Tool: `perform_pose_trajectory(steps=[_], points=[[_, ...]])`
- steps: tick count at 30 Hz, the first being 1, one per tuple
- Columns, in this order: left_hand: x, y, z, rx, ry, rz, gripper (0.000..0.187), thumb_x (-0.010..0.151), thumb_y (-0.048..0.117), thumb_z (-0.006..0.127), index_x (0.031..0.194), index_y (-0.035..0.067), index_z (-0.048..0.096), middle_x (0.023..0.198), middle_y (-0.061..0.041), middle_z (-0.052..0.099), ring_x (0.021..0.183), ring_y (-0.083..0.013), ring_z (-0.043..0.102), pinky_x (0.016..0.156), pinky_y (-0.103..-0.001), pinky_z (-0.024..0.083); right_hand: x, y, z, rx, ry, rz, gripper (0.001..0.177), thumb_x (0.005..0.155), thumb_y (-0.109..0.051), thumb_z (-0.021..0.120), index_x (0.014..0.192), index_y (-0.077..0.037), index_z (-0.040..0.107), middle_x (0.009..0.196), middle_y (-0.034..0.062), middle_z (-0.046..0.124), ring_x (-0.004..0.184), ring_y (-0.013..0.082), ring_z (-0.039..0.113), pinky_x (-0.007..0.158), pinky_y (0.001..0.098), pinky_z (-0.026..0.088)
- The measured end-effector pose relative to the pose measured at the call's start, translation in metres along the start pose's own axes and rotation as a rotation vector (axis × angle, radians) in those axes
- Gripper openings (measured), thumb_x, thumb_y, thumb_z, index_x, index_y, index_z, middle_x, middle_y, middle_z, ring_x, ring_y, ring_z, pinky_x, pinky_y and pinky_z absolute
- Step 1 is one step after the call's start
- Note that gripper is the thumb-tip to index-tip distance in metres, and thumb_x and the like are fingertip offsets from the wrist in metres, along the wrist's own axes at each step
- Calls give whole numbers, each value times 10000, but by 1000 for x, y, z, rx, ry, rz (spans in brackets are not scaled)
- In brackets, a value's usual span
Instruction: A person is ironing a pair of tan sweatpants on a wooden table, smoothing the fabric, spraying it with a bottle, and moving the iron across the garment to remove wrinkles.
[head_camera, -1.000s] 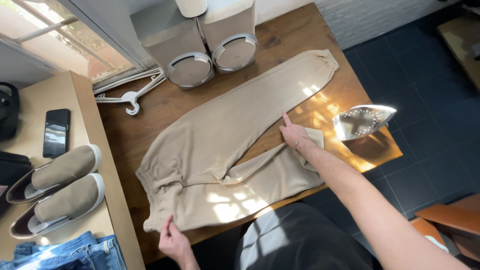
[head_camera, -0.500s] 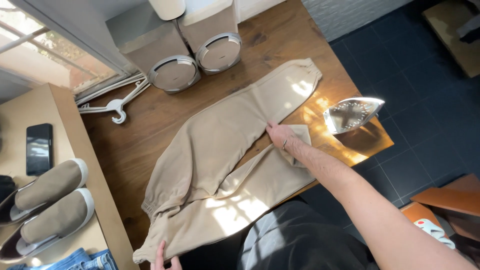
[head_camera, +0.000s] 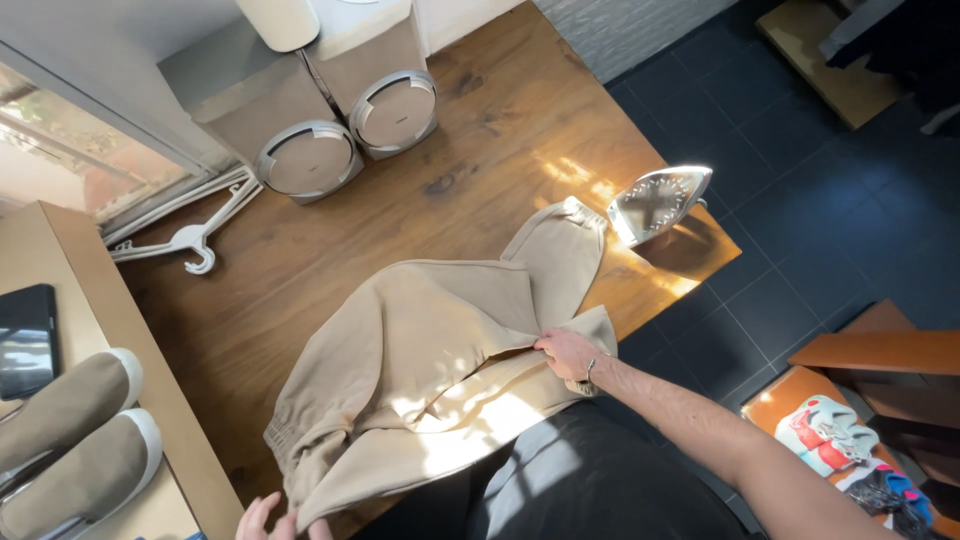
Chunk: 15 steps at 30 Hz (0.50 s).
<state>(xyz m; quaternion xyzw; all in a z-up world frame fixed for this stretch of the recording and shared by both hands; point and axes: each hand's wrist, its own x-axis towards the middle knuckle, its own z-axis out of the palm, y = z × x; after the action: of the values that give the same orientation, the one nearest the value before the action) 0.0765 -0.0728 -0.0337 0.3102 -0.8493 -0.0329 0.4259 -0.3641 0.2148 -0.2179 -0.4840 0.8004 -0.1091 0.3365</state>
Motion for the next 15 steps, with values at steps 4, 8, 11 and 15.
perform_pose_trajectory(steps=[4,8,11,15], points=[[26,36,-17,-114,-99,-303,162,827,-91,517,859,-18,659,947,-138,718,918,-308,717,1206,-555,518,-25,-11,21,136,-63,54,453,896,-128,518,1328,-64,637,1255,92,631,1122,283,634,1002,387,480],[17,11,-1,-63,-84,-491,164,810,35,521,662,33,450,555,-74,359,506,-224,310,514,-380,268,-62,-35,-10,229,-50,90,523,800,-141,620,1321,-110,653,1300,79,664,1194,270,628,1025,359,458],[34,13,-16,17,-187,-472,107,761,131,614,693,110,534,562,-64,373,520,-247,362,561,-389,354,-98,-21,-49,214,13,45,460,788,-162,626,1246,-183,671,1284,46,622,1172,230,633,1021,339,467],[88,20,-48,35,-811,-688,211,774,383,829,953,272,823,863,45,801,836,-141,750,826,-276,544,-173,-64,-180,210,-72,226,227,898,-244,676,1103,-240,773,1187,-91,760,1110,97,706,998,256,484]])
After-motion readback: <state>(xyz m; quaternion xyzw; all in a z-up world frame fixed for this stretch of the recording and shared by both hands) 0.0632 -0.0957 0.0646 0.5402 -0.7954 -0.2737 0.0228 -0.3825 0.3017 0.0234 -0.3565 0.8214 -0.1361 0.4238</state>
